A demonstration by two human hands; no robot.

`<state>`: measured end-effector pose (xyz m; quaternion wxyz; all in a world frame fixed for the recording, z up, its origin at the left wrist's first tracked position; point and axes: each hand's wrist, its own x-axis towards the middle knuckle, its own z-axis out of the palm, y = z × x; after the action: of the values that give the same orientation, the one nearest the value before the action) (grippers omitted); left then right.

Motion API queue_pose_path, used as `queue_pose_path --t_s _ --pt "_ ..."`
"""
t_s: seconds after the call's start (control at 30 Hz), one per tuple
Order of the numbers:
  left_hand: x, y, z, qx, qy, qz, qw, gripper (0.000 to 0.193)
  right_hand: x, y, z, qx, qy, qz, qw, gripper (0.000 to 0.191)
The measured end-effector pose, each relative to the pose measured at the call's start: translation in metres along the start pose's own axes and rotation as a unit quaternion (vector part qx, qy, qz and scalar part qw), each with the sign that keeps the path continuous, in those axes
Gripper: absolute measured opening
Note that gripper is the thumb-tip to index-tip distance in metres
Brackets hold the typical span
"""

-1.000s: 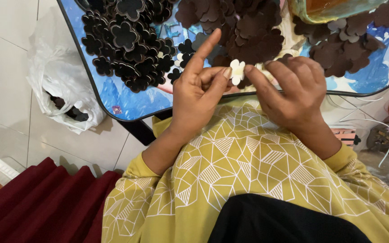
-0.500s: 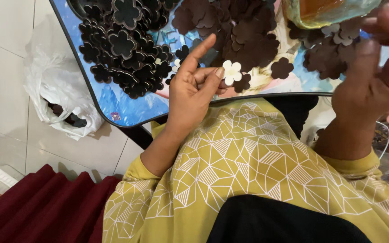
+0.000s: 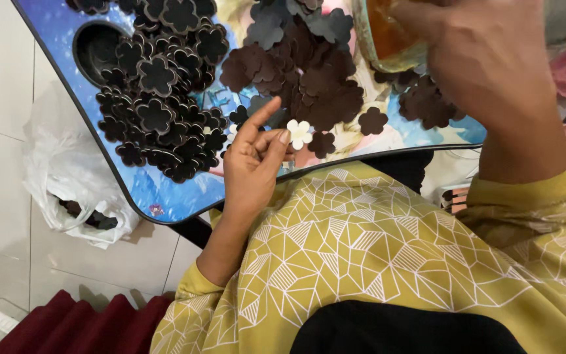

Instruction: The person sits on the floor with a small lap table covered in dark flower-shaped cutouts. They pick up individual cutouts, press them onto white flower bases, and place finished layered flowers aside, occasionally reaching into a glue container.

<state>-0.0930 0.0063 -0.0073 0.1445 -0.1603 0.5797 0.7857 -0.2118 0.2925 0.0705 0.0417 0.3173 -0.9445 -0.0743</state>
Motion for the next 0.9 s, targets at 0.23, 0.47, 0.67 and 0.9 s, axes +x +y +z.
queue_pose_path --t_s 0.23,0.47,0.67,0.9 --pt "0.002 0.004 -0.003 0.013 0.002 0.006 1.0 0.05 0.014 0.012 0.026 -0.088 -0.046 -0.018 0.995 0.015" --pt "0.003 0.001 -0.004 0.008 0.002 0.017 1.0 0.05 0.012 0.013 0.037 -0.094 -0.002 -0.039 0.995 0.012" --pt "0.001 0.001 -0.007 0.032 0.01 0.016 0.999 0.049 0.004 0.011 0.027 -0.061 -0.015 -0.025 0.998 0.01" --pt "-0.002 -0.004 -0.009 -0.006 -0.002 0.027 1.0 0.05 -0.017 -0.004 -0.012 0.049 -0.002 -0.008 0.999 0.012"
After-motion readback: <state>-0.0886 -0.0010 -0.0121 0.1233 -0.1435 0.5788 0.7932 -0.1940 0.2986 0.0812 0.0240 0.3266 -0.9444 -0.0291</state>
